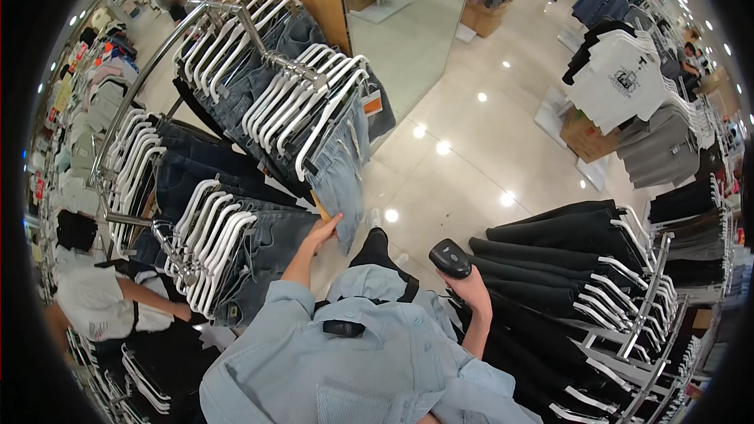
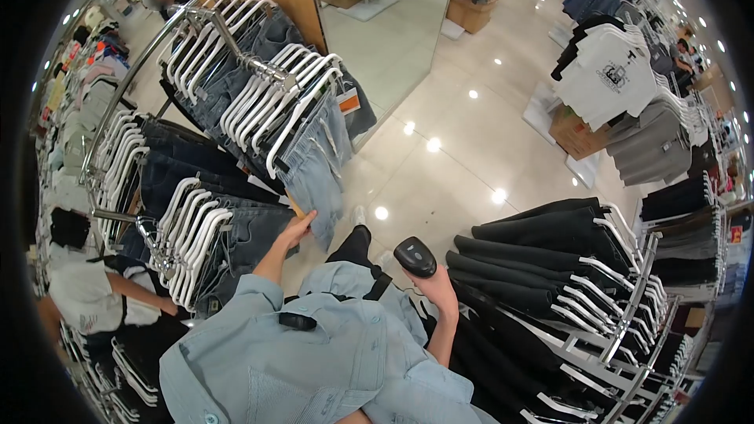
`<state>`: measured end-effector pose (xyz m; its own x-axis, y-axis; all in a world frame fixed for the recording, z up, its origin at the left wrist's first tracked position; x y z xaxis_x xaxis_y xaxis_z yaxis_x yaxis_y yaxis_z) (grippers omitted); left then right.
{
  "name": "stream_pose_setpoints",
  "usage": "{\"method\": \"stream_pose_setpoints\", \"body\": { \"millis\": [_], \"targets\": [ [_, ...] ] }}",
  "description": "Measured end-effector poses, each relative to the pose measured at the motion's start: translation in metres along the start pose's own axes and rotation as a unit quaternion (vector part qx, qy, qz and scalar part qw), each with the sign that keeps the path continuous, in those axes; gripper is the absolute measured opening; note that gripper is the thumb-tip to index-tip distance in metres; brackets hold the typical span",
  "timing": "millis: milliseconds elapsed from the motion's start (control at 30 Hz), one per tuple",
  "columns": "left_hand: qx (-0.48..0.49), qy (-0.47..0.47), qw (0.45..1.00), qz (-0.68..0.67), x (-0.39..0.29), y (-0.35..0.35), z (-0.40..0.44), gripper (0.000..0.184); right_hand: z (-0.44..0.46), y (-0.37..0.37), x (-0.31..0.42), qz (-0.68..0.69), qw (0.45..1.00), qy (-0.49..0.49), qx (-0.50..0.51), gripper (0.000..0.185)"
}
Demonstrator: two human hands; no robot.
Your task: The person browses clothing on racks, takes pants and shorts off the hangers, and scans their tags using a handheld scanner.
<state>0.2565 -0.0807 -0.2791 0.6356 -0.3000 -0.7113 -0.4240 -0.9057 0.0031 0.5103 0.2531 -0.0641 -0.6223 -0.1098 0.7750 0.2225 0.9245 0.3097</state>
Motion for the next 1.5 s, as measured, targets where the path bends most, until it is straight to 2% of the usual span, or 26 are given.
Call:
{"method": "stream_pose_setpoints", "body": {
  "millis": [33,100,200,233,267,333,467,600,733,833,867,900,967,1067,1200,1300,1500],
  "targets": [
    [0.004,-0.002,1.0,0.005,-0.002,0.0,0.001,0.069,-0.002,0.0,0.002,0.004,1.0,0.0,-0.005,0.028],
    [0.006,-0.005,1.0,-0.021,-0.005,0.0,0.003,0.047,-0.005,0.001,0.005,-0.01,1.0,-0.02,-0.005,0.03],
    [-0.011,-0.001,0.998,-0.054,-0.011,-0.001,0.004,0.041,-0.003,-0.001,-0.004,0.008,1.0,-0.008,-0.004,0.031],
    [-0.023,0.005,0.996,-0.089,-0.011,-0.004,0.006,0.034,-0.003,-0.002,-0.006,0.027,0.999,-0.044,0.007,0.031],
    [-0.018,0.003,0.996,-0.084,-0.006,-0.004,0.012,0.034,-0.004,-0.003,-0.007,0.032,0.999,-0.043,0.0,0.031],
    [-0.041,0.0,0.993,-0.107,0.002,0.001,0.022,0.029,-0.003,-0.004,-0.008,0.054,0.998,-0.018,-0.003,0.03],
    [-0.07,0.016,0.993,-0.097,-0.002,-0.001,0.021,0.028,-0.007,-0.004,-0.006,0.047,0.998,-0.042,0.003,0.029],
    [-0.071,0.046,0.995,-0.053,0.01,0.012,0.04,0.033,-0.001,-0.006,-0.019,0.055,0.998,-0.012,-0.004,0.029],
    [-0.069,0.042,0.995,-0.067,0.014,0.019,0.051,0.038,-0.009,-0.005,-0.011,0.097,0.994,0.004,-0.054,0.03],
    [-0.106,0.048,0.992,-0.044,0.026,0.03,0.076,0.045,-0.007,-0.012,-0.027,0.15,0.978,0.134,-0.056,0.044],
    [-0.136,0.057,0.989,-0.032,0.029,0.03,0.081,0.047,-0.011,-0.01,-0.027,0.165,0.975,0.126,-0.085,0.044],
    [-0.115,0.056,0.992,-0.01,0.029,0.029,0.087,0.047,-0.014,-0.008,-0.026,0.137,0.983,0.103,-0.07,0.044],
    [-0.144,0.094,0.985,-0.016,0.033,0.029,0.099,0.05,-0.019,-0.006,-0.025,0.1,0.994,0.023,-0.046,0.04],
    [-0.153,0.131,0.98,-0.003,0.035,0.025,0.12,0.047,-0.035,-0.004,-0.02,0.118,0.988,0.043,-0.09,0.039],
    [-0.131,0.129,0.982,0.028,0.027,0.011,0.134,0.042,-0.047,-0.007,-0.031,0.168,0.977,0.058,-0.121,0.04],
    [-0.094,0.132,0.986,0.032,0.023,-0.003,0.146,0.037,-0.057,-0.007,-0.04,0.143,0.981,-0.002,-0.133,0.039],
    [-0.05,0.139,0.988,0.045,0.008,-0.021,0.156,0.03,-0.063,-0.019,-0.046,0.175,0.967,0.02,-0.183,0.04]
  ]
}}
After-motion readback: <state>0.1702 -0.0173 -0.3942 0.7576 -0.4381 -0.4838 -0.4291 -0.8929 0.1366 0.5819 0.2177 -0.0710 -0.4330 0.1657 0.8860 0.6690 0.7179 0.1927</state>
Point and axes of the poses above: each hand's wrist, its own z-axis towards the middle knuckle, its own y-axis out of the back of the hand, x = y × z, the point moved 2 cm from there along z, towards the middle knuckle, and after that the axes turned 3 degrees about -y, right-handed, at the moved point
